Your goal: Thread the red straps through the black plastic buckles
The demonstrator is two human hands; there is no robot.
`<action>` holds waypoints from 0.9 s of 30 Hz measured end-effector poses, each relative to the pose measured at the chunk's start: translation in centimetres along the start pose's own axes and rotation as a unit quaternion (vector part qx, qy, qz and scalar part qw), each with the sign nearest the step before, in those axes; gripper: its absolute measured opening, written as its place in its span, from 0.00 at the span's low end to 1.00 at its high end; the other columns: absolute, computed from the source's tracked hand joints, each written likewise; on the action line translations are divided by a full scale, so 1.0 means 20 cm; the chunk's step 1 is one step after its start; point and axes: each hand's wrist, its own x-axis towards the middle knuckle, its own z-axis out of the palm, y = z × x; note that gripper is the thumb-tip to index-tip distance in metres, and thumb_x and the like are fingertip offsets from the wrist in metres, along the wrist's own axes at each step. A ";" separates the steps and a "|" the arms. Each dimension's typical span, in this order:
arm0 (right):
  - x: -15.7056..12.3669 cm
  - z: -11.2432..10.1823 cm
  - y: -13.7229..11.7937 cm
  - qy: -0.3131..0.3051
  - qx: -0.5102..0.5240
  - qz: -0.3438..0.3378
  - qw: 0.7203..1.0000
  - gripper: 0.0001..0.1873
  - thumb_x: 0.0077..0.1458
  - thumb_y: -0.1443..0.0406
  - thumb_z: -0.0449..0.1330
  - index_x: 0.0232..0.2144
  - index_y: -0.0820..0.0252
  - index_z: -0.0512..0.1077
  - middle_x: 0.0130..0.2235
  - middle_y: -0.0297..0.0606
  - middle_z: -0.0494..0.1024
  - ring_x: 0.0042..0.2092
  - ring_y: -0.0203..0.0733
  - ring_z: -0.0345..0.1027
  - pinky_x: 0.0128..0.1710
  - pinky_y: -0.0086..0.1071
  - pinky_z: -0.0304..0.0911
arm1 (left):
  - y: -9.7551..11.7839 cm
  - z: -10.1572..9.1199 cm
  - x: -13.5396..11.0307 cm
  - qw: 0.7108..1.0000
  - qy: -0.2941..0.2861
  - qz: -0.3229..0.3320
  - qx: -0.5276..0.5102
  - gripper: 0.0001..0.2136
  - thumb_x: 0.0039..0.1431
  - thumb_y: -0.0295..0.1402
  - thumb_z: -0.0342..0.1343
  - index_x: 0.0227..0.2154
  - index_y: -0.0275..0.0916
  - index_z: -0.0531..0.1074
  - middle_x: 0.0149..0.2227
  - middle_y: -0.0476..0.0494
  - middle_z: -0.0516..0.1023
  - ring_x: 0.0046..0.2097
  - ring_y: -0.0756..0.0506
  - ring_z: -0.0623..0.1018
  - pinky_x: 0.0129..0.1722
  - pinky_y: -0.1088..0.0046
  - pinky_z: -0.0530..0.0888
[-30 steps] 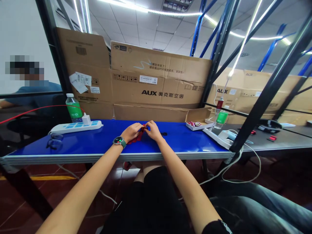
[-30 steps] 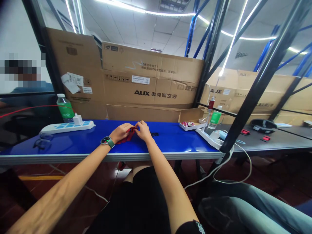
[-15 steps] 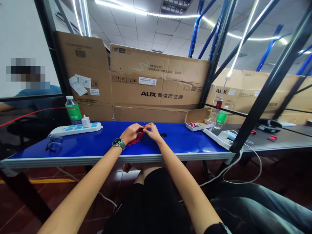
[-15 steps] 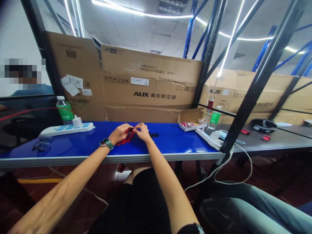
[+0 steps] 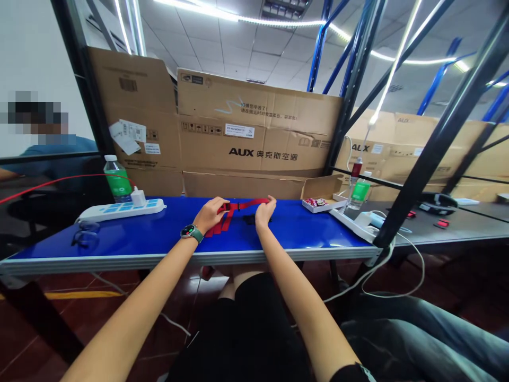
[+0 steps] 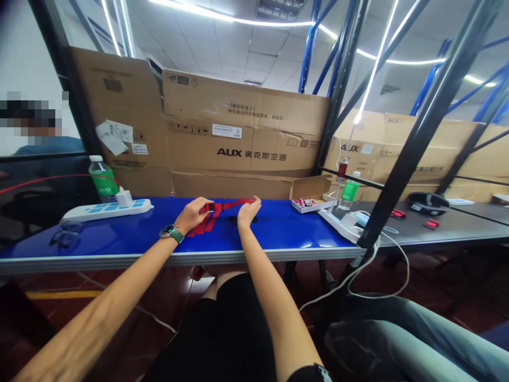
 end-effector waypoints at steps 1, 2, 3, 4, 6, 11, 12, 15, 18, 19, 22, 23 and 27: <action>0.00 -0.02 -0.02 0.071 -0.058 -0.012 0.996 0.30 0.49 0.72 0.48 0.55 0.60 0.63 0.53 0.51 0.68 0.54 0.50 0.63 0.54 0.44 0.61 | 0.00 0.00 0.00 1.000 0.001 -0.001 0.003 0.12 0.63 0.29 0.58 0.50 0.39 0.72 0.45 0.38 0.77 0.48 0.40 0.78 0.51 0.60 0.75; -0.01 -0.04 -0.04 0.098 -0.112 -0.017 0.989 0.31 0.49 0.73 0.47 0.58 0.61 0.61 0.56 0.53 0.65 0.56 0.52 0.62 0.56 0.46 0.59 | 0.00 0.00 0.00 1.000 0.003 -0.002 0.005 0.13 0.64 0.30 0.58 0.50 0.39 0.72 0.45 0.38 0.77 0.48 0.40 0.77 0.51 0.60 0.75; -0.02 -0.05 -0.06 0.087 -0.164 -0.034 0.982 0.32 0.51 0.73 0.47 0.60 0.61 0.59 0.58 0.55 0.63 0.58 0.53 0.60 0.57 0.48 0.58 | 0.01 0.00 0.00 1.000 0.003 -0.002 0.008 0.13 0.64 0.31 0.58 0.50 0.39 0.72 0.45 0.38 0.77 0.48 0.40 0.77 0.51 0.60 0.75; -0.04 -0.06 -0.08 0.032 -0.208 -0.076 0.975 0.32 0.52 0.72 0.47 0.61 0.61 0.59 0.59 0.55 0.62 0.59 0.54 0.59 0.58 0.48 0.57 | 0.01 0.00 0.00 1.000 0.002 -0.002 0.013 0.13 0.64 0.32 0.59 0.51 0.39 0.73 0.45 0.38 0.77 0.48 0.40 0.77 0.50 0.60 0.74; -0.08 -0.05 -0.11 -0.157 -0.267 -0.201 0.929 0.29 0.55 0.69 0.50 0.60 0.58 0.62 0.58 0.51 0.65 0.60 0.55 0.58 0.58 0.48 0.56 | 0.01 0.00 0.01 1.000 0.000 -0.005 0.024 0.13 0.63 0.32 0.59 0.51 0.39 0.73 0.45 0.38 0.77 0.48 0.40 0.77 0.50 0.60 0.74; -0.16 0.05 -0.06 -0.388 -0.277 -0.308 0.823 0.23 0.61 0.63 0.57 0.58 0.53 0.67 0.54 0.43 0.74 0.57 0.50 0.64 0.57 0.45 0.54 | -0.01 0.01 0.01 0.999 0.003 -0.034 -0.005 0.14 0.63 0.33 0.59 0.51 0.40 0.75 0.43 0.40 0.78 0.45 0.41 0.78 0.48 0.62 0.74; -0.15 0.06 -0.05 -0.389 -0.275 -0.300 0.827 0.22 0.62 0.63 0.57 0.58 0.53 0.67 0.54 0.43 0.75 0.56 0.49 0.65 0.57 0.44 0.54 | -0.02 0.01 0.01 0.999 0.002 -0.042 -0.020 0.14 0.63 0.33 0.59 0.51 0.40 0.75 0.43 0.40 0.79 0.45 0.41 0.78 0.48 0.63 0.75; -0.11 0.06 -0.02 -0.383 -0.279 -0.282 0.835 0.19 0.64 0.64 0.58 0.57 0.53 0.69 0.51 0.42 0.77 0.54 0.46 0.68 0.56 0.40 0.57 | -0.05 0.04 -0.01 0.997 -0.023 -0.053 -0.050 0.17 0.62 0.33 0.59 0.54 0.40 0.74 0.47 0.39 0.80 0.48 0.40 0.79 0.51 0.61 0.75; -0.07 0.04 -0.01 -0.372 -0.298 -0.281 0.833 0.18 0.63 0.64 0.60 0.56 0.53 0.71 0.49 0.41 0.78 0.52 0.46 0.68 0.54 0.37 0.58 | -0.04 0.06 -0.02 0.996 -0.063 -0.047 -0.051 0.19 0.62 0.35 0.59 0.56 0.41 0.72 0.50 0.38 0.80 0.50 0.40 0.79 0.53 0.60 0.75; -0.06 0.04 -0.01 -0.368 -0.307 -0.281 0.832 0.18 0.63 0.65 0.60 0.55 0.53 0.72 0.49 0.42 0.78 0.52 0.46 0.68 0.54 0.37 0.58 | -0.03 0.06 -0.02 0.995 -0.069 -0.045 -0.048 0.20 0.62 0.36 0.60 0.57 0.41 0.72 0.50 0.37 0.80 0.49 0.40 0.79 0.53 0.60 0.75; -0.07 0.04 -0.01 -0.363 -0.326 -0.288 0.824 0.18 0.64 0.64 0.60 0.56 0.54 0.72 0.48 0.43 0.77 0.52 0.47 0.68 0.53 0.37 0.58 | 0.00 0.05 -0.01 0.996 -0.056 -0.048 -0.042 0.19 0.62 0.37 0.60 0.55 0.40 0.72 0.49 0.37 0.80 0.49 0.40 0.80 0.53 0.60 0.75; -0.07 0.04 -0.01 -0.366 -0.330 -0.295 0.819 0.18 0.64 0.64 0.59 0.56 0.54 0.71 0.49 0.43 0.77 0.53 0.47 0.67 0.53 0.38 0.57 | 0.01 0.05 -0.01 0.996 -0.050 -0.052 -0.043 0.16 0.63 0.36 0.59 0.52 0.39 0.73 0.48 0.38 0.80 0.49 0.40 0.80 0.52 0.60 0.76; -0.11 0.04 -0.04 -0.356 -0.364 -0.335 0.793 0.18 0.64 0.62 0.60 0.55 0.54 0.71 0.51 0.45 0.76 0.53 0.50 0.65 0.54 0.42 0.54 | 0.01 0.06 0.00 0.995 -0.040 -0.070 -0.065 0.09 0.64 0.32 0.54 0.44 0.40 0.75 0.43 0.41 0.82 0.43 0.43 0.81 0.47 0.64 0.78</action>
